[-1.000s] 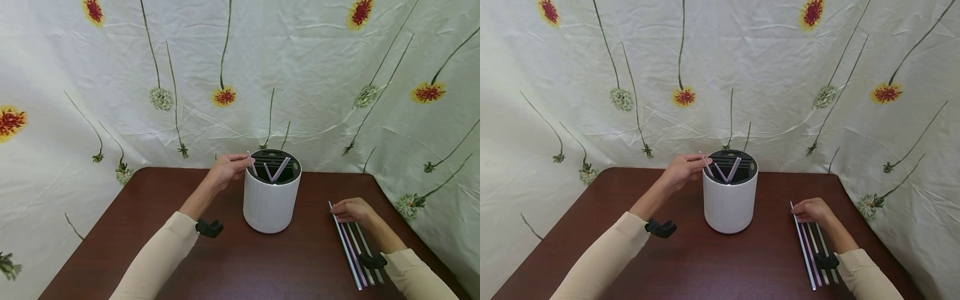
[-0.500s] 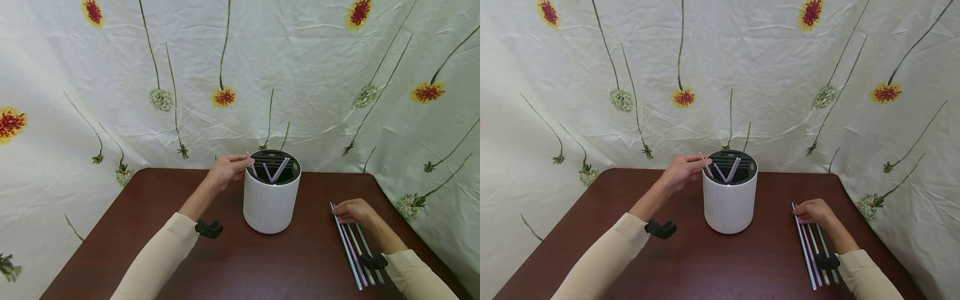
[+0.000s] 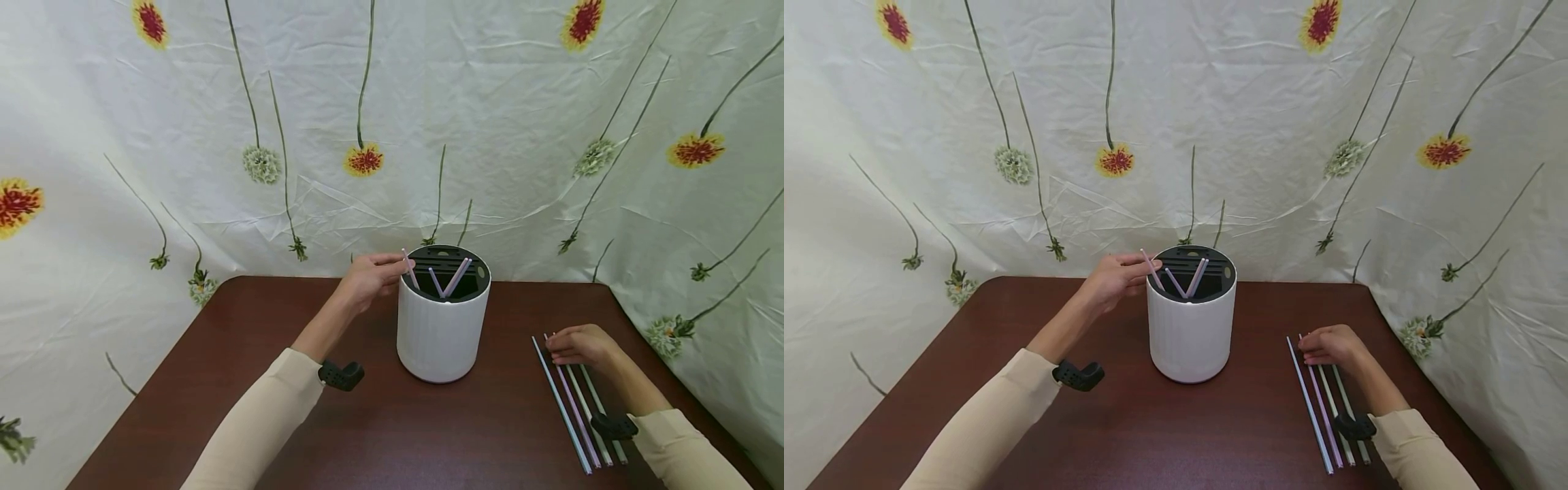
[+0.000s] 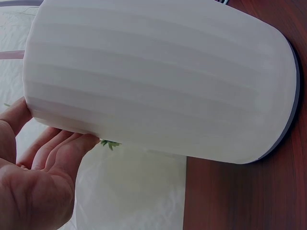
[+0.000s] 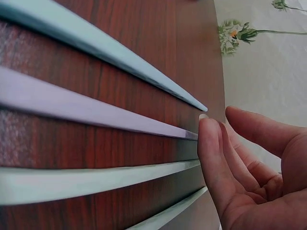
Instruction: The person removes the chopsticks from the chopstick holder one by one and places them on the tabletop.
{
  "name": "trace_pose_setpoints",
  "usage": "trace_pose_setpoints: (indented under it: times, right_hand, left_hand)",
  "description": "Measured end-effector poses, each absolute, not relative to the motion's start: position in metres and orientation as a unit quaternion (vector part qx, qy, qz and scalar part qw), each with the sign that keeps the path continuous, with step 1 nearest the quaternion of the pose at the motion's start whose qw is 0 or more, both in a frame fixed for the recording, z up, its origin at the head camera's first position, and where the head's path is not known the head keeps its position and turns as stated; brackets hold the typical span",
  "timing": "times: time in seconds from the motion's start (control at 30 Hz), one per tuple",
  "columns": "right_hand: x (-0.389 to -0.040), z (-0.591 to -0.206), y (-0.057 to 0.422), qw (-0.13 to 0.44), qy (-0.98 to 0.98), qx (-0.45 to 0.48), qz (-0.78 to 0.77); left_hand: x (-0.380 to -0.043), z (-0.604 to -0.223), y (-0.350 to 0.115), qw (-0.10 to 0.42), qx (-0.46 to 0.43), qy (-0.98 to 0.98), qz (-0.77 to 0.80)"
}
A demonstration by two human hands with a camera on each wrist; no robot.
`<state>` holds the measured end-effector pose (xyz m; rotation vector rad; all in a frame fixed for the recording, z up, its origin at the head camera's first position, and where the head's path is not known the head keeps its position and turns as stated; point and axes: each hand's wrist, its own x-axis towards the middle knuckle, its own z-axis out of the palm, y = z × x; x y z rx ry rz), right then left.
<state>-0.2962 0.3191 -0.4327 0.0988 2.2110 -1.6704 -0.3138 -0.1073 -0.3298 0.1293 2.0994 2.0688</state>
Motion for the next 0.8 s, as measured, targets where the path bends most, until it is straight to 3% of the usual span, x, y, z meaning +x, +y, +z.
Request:
trace_pose_setpoints:
  times: [0.37, 0.8]
  right_hand:
    - [-0.299, -0.419, 0.324, 0.205, 0.755, -0.038, -0.622]
    - [-0.295, -0.366, 0.287, 0.163, 0.739, -0.071, -0.650]
  left_hand:
    - [-0.313, -0.330, -0.107, 0.096, 0.040, 0.714, 0.692]
    - [-0.315, -0.330, -0.108, 0.098, 0.041, 0.722, 0.684]
